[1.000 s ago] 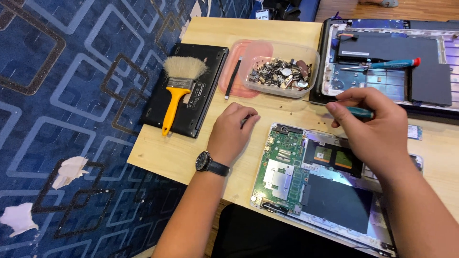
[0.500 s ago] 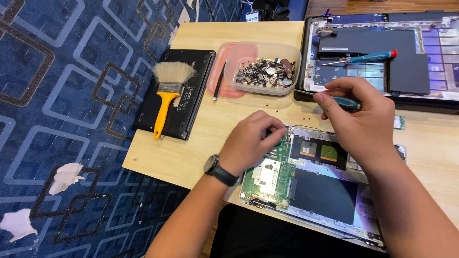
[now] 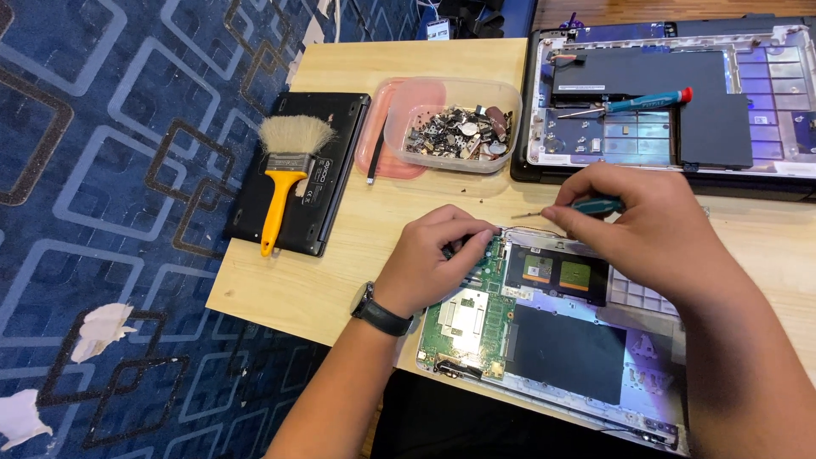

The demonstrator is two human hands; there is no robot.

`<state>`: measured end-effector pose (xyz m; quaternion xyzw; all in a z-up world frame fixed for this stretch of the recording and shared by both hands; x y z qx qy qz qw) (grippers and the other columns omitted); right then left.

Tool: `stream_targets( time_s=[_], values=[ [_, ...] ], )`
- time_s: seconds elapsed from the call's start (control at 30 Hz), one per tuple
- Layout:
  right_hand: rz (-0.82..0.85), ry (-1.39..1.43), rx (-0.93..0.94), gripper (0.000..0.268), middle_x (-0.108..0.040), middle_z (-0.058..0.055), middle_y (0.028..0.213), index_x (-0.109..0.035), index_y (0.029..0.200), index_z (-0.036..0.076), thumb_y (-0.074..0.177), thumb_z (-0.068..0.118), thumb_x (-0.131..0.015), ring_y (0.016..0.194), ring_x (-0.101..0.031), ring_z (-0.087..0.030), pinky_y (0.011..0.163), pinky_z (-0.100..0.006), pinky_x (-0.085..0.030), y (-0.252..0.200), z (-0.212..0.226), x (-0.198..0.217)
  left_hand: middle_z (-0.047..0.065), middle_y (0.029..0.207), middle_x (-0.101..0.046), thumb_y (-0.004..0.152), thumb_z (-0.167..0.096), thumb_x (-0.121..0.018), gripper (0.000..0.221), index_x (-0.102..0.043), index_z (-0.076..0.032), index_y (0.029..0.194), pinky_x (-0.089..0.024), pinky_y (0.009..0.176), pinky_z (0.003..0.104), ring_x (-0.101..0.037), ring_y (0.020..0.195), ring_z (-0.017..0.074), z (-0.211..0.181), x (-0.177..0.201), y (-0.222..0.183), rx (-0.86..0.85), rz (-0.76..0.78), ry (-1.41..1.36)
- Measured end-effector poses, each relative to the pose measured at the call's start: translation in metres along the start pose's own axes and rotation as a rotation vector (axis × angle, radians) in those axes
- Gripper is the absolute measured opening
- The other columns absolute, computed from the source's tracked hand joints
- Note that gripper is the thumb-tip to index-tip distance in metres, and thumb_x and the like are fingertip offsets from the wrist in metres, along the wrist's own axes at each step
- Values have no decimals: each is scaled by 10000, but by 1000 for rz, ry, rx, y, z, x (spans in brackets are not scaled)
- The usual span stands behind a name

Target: Installing and securing internal electronic components like the motherboard into a laptop chassis using a screwdriver.

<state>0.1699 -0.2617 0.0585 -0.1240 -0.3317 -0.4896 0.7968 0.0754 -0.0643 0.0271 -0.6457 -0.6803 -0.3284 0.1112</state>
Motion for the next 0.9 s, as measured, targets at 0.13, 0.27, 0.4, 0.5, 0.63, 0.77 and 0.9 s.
stream_targets(
  time_s=[0.13,0.27,0.4,0.5,0.63,0.77,0.9],
  values=[
    [116,-11,-34,91,-799,62,818,-810,861,160,886,240,-846,776,-665,-74,707,-284,-452,0,-3,-15,61,1021,-698,1007,-171,-673,170,-774,-74,1102,-573,819,321,-683,901,184,-2,6,-4,-6,-40,4],
    [129,-66,37,111,-806,73,824,-799,873,181,884,286,-832,769,-696,-96,723,-297,-467,1,-5,-25,49,1022,-630,982,-181,-691,142,-753,-108,1087,-541,857,351,-636,1020,222,-4,4,-6,-30,-27,102],
    [136,-56,0,108,-802,65,827,-796,882,172,891,274,-829,739,-666,-94,667,-292,-494,0,-5,-24,70,1021,-622,964,-164,-707,161,-742,-85,1100,-544,855,373,-627,1009,246,-8,4,-7,-109,-13,132],
    [139,-92,-7,118,-810,73,836,-798,890,189,885,302,-833,729,-671,-107,692,-302,-470,1,-10,-26,77,997,-628,925,-149,-698,164,-784,-83,1048,-540,804,379,-614,955,255,-14,1,-9,-204,2,184],
    [137,-82,-14,118,-793,75,819,-792,877,180,888,290,-834,706,-635,-103,682,-293,-459,-1,-9,-25,79,1000,-632,911,-138,-713,149,-776,-93,1038,-532,797,388,-614,947,267,-16,1,-10,-227,-6,227],
    [158,-95,-76,112,-804,79,835,-801,888,190,881,295,-837,710,-643,-117,681,-298,-465,-1,-11,-26,80,999,-639,910,-144,-701,152,-766,-94,1038,-538,808,388,-623,960,265,-15,1,-10,-212,-16,226],
    [168,-92,-105,104,-803,69,825,-807,877,176,883,277,-831,732,-649,-105,683,-298,-480,-1,-7,-24,86,994,-632,917,-141,-700,161,-761,-76,1051,-538,795,386,-620,943,265,-15,1,-9,-210,-9,217]
  ],
)
Point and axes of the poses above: each hand's wrist, its own y-axis towards the middle knuckle, its own x-axis out of the back of the hand, z = x × y, the point moved 7 cm from there along y, towards the middle knuckle
